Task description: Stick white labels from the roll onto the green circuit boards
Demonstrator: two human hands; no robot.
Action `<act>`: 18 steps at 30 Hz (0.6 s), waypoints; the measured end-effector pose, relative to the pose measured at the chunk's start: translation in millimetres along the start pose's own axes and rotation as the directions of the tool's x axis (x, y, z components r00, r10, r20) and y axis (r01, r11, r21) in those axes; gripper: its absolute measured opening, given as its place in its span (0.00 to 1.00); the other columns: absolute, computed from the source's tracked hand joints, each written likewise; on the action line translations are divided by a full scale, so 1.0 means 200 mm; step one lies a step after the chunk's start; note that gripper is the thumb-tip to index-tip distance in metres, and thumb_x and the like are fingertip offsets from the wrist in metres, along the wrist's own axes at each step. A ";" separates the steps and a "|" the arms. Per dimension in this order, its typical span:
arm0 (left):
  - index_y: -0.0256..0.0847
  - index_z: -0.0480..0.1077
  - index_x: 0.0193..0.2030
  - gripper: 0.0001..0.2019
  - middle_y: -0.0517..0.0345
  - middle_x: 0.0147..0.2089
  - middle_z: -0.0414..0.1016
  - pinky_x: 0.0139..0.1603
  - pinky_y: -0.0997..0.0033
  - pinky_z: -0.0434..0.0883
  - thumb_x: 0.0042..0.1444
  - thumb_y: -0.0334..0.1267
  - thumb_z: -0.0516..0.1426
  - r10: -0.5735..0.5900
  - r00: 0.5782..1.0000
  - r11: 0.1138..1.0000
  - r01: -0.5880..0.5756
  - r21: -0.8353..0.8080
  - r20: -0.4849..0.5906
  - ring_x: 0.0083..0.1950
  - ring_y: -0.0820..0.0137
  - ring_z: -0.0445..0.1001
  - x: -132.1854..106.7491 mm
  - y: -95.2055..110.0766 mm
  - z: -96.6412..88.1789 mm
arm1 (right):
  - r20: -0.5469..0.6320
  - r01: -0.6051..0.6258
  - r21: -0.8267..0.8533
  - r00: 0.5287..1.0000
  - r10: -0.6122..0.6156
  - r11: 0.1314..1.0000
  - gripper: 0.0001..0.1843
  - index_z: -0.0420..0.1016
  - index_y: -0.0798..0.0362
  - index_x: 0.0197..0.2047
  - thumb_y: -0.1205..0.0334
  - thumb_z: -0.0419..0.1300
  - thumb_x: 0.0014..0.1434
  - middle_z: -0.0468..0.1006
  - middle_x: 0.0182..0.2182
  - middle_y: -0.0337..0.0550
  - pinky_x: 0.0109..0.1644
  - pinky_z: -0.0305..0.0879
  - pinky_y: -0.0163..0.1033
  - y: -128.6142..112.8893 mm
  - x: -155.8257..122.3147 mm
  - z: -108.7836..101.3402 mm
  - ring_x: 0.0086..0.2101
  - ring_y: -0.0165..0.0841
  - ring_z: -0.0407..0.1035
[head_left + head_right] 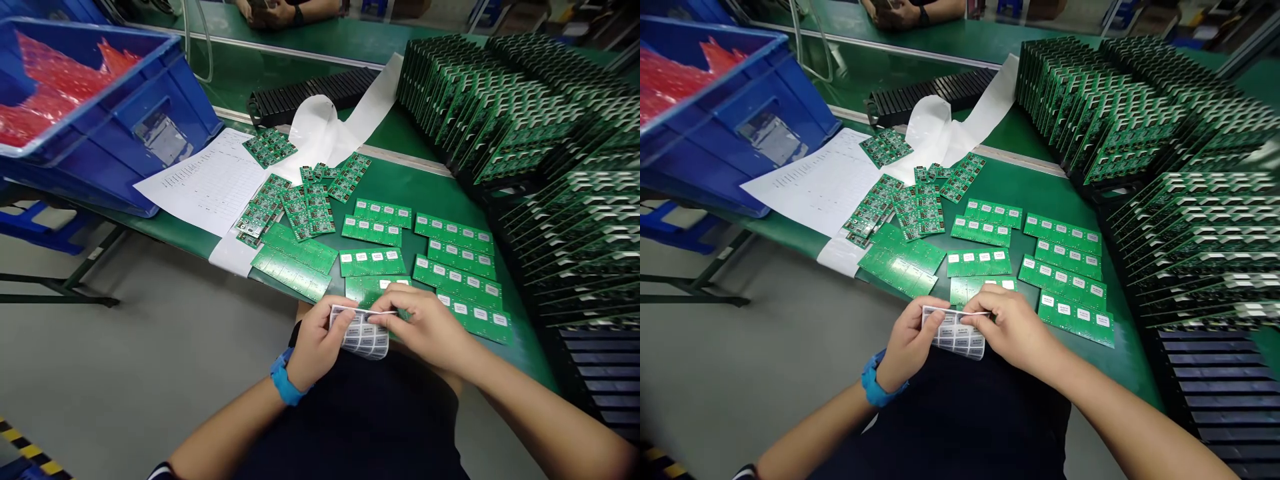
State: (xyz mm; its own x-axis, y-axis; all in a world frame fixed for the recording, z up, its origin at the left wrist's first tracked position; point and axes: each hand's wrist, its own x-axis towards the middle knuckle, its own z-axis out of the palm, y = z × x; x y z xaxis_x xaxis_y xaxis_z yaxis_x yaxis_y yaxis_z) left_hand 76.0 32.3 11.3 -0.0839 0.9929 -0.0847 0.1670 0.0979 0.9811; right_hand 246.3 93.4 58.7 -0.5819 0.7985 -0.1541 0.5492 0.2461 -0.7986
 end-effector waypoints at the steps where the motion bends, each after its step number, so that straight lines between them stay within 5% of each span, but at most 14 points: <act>1: 0.40 0.72 0.36 0.06 0.60 0.31 0.72 0.31 0.79 0.65 0.57 0.36 0.54 0.017 1.000 1.000 -0.017 0.027 -0.011 0.30 0.75 0.69 0.00 0.00 0.00 | 0.019 -0.005 0.013 1.000 0.005 1.000 0.07 0.74 0.50 0.29 0.63 0.56 0.57 0.73 0.27 0.37 0.34 0.61 0.34 0.00 0.00 0.00 0.30 0.29 0.67; 7: 0.38 0.72 0.25 0.09 0.64 0.20 0.67 0.22 0.80 0.60 0.53 0.39 0.58 -0.037 0.991 0.996 0.047 0.076 -0.127 0.22 0.77 0.63 0.02 -0.01 0.00 | 0.102 -0.126 0.072 0.988 0.119 0.989 0.14 0.71 0.47 0.46 0.57 0.58 0.55 0.75 0.30 0.37 0.36 0.63 0.35 -0.01 -0.01 -0.02 0.33 0.31 0.69; 12: 0.38 0.73 0.26 0.08 0.62 0.22 0.70 0.24 0.80 0.62 0.52 0.39 0.58 -0.067 0.991 0.993 0.077 0.087 -0.115 0.24 0.76 0.66 0.01 -0.01 0.00 | 0.079 -0.080 0.058 0.994 0.075 0.995 0.08 0.71 0.51 0.29 0.58 0.56 0.57 0.72 0.29 0.38 0.36 0.62 0.35 -0.01 0.01 -0.06 0.32 0.30 0.67; 18: 0.39 0.73 0.28 0.10 0.60 0.25 0.74 0.28 0.77 0.66 0.55 0.41 0.56 -0.105 0.994 0.984 0.104 0.147 -0.004 0.27 0.73 0.70 -0.02 -0.02 -0.02 | 0.032 -0.135 -0.126 0.990 0.140 0.983 0.08 0.71 0.52 0.29 0.60 0.54 0.57 0.73 0.30 0.41 0.39 0.61 0.39 0.11 0.15 -0.09 0.35 0.33 0.67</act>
State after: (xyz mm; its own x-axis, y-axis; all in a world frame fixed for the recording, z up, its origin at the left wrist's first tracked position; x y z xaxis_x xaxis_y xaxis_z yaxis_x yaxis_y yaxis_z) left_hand 71.2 28.4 8.5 -0.1048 0.9769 -0.1864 0.2996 0.2098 0.9307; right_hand 252.5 133.4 46.6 -0.5182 0.8072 -0.2826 0.6937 0.2035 -0.6909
